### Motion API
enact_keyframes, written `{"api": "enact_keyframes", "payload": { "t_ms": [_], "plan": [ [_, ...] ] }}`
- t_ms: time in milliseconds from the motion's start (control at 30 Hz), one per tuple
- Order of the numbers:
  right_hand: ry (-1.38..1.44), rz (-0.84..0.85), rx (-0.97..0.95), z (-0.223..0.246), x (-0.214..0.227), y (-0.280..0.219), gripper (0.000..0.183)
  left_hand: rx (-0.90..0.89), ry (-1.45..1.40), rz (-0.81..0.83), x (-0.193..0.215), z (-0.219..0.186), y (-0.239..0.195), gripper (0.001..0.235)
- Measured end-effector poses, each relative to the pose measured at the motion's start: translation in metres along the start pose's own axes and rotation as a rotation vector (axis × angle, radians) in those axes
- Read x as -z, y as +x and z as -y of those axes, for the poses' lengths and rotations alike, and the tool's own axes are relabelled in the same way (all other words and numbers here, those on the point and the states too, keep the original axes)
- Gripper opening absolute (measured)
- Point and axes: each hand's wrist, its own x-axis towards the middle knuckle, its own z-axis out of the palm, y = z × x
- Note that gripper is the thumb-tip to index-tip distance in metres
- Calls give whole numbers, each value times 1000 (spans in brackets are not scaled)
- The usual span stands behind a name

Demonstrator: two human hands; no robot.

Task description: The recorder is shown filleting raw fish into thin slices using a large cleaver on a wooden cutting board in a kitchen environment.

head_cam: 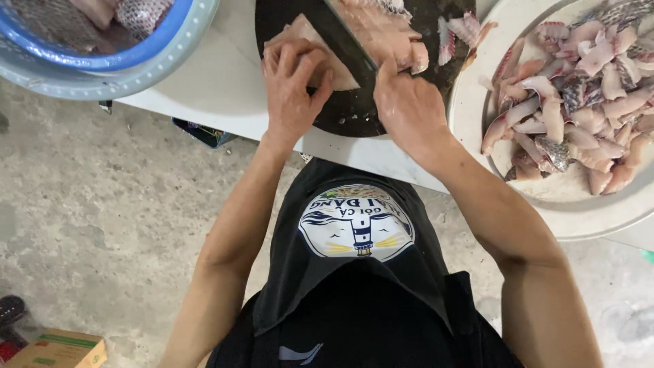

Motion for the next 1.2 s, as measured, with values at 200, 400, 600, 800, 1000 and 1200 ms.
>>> {"api": "enact_keyframes", "payload": {
  "t_ms": [200, 400, 600, 800, 1000, 1200],
  "plan": [
    [-10, 106, -5, 24, 36, -36, 12, 76, -95, -40, 12, 14, -12, 34],
    [-7, 192, 49, 26, 34, -48, 9, 40, 68, 49, 13, 13, -9, 34],
    [103, 105, 45, 30, 12, -31, 11, 27, 71, 89, 20, 6, -1, 39],
    [177, -98, 75, 45, -30, 54, 15, 4, 94, 41, 14, 13, -4, 39],
    [313, 206, -26, 19, 10, -67, 23, 3, 106, -22, 16, 11, -6, 34],
    [61, 113, 68, 17, -10, -52, 29, 21, 70, -43, 9, 13, -11, 33]
  ]
}}
